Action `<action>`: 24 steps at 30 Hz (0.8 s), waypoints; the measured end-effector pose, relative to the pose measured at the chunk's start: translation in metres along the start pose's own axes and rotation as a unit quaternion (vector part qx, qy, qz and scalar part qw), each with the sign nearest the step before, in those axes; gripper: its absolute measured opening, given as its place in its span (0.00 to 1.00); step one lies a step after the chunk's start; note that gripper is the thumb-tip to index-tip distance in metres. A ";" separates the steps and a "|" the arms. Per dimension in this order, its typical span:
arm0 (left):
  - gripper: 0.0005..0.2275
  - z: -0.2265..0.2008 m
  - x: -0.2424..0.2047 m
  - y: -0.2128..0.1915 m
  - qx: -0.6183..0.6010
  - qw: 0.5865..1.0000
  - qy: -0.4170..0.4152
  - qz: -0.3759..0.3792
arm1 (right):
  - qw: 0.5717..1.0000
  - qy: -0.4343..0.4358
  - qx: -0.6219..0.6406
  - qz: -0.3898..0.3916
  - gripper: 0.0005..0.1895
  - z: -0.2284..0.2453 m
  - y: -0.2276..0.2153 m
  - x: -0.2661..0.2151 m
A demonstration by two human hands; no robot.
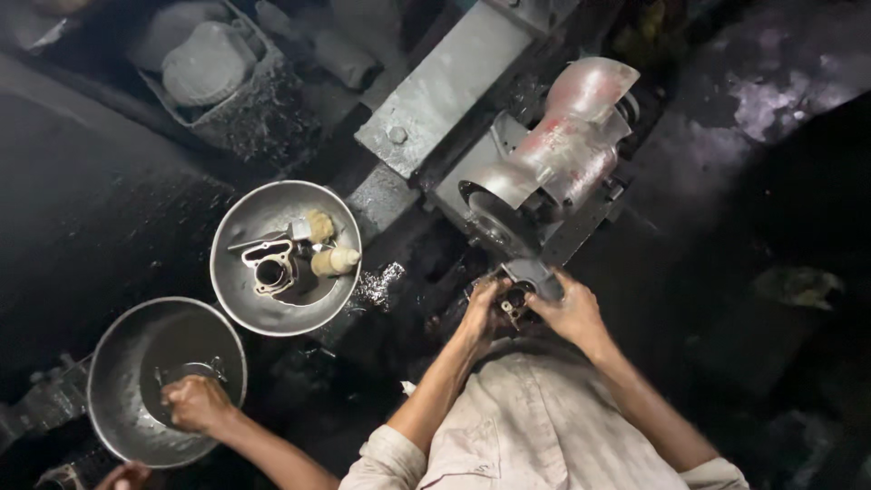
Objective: The person grinds various metal engine parts against a bench grinder. They handle multiple components, including a cylinder head and a piston, rotating them to grind different surfaces. A coworker stands nearby, also handling parts.
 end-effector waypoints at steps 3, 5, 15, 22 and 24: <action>0.16 0.000 -0.002 -0.001 -0.003 1.000 0.011 0.004 | 0.999 -0.012 0.038 -0.019 0.33 -0.002 0.003 -0.007; 0.17 -0.013 0.003 -0.001 0.025 0.999 0.035 -0.003 | 0.995 -0.037 0.092 -0.022 0.31 -0.001 0.005 -0.003; 0.19 -0.039 0.003 0.003 0.116 0.987 0.114 0.005 | 0.961 -0.150 0.221 -0.071 0.35 -0.014 0.017 -0.006; 0.33 -0.047 -0.031 0.025 0.178 0.969 0.152 0.078 | 0.962 -0.192 0.194 -0.002 0.37 -0.004 0.002 -0.040; 0.35 -0.039 -0.039 0.010 0.235 0.963 0.124 0.046 | 0.948 -0.215 0.234 0.014 0.39 -0.002 0.002 -0.048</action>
Point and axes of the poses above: each hand's wrist, its own x-axis towards the middle knuckle, its own y-axis out of the palm, z = x × y, the point moved 10 cm from there along x, towards the middle knuckle
